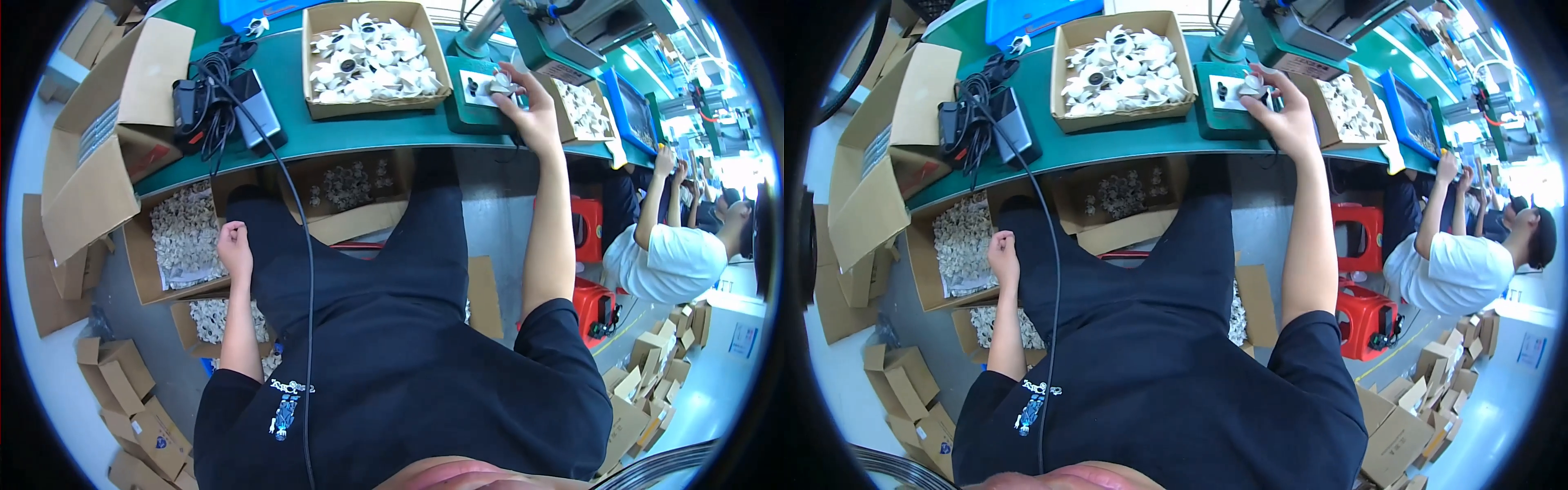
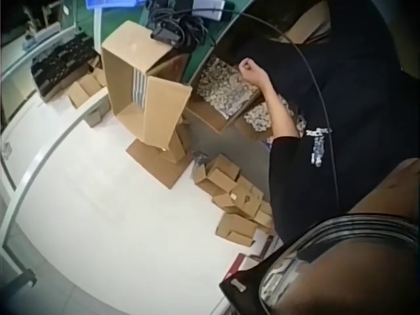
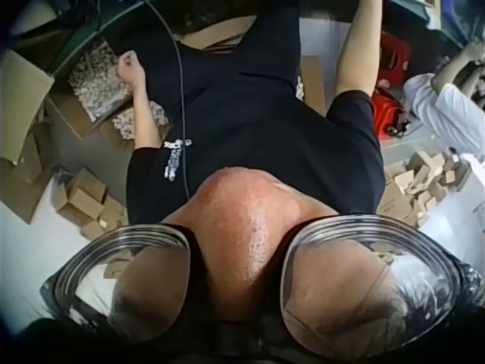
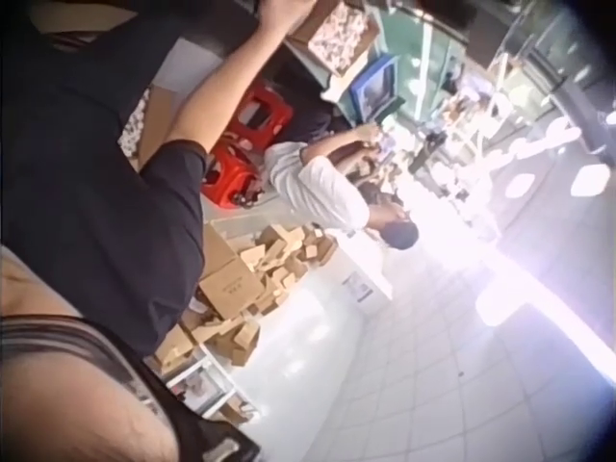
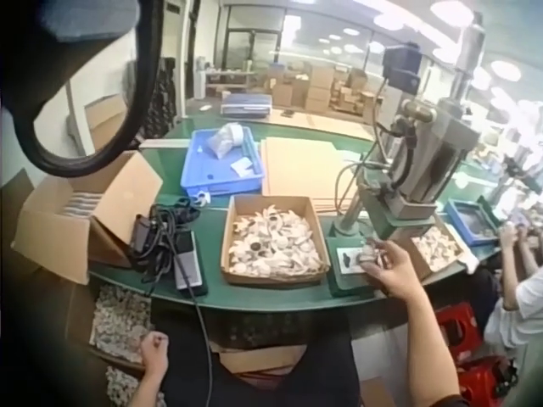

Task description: Assembling small electronic components by connecting cables and using a manual press machine at a manufacturing station.

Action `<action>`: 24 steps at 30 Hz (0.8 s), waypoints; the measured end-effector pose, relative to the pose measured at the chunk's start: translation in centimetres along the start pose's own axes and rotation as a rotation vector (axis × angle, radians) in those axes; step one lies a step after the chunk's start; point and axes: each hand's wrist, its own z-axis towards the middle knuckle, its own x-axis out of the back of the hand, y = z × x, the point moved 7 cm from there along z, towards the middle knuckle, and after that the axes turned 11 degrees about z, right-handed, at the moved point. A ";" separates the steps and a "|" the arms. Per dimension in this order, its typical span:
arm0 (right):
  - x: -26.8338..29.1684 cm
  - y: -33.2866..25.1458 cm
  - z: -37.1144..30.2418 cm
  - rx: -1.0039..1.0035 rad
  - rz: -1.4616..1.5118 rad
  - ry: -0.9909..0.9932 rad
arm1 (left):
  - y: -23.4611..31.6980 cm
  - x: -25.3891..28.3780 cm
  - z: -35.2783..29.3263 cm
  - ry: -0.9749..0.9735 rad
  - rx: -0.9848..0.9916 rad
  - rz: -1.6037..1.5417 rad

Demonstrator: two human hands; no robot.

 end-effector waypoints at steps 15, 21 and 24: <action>2.3 0.5 -1.7 0.083 -0.302 0.214 | -1.2 0.1 -0.1 0.008 0.089 -0.011; -4.6 -5.1 -3.4 0.390 -0.432 0.095 | -1.0 -0.7 0.5 0.015 0.061 -0.003; -8.0 -7.5 0.5 -0.016 -0.303 0.153 | -0.3 -0.9 0.5 -0.010 0.027 0.016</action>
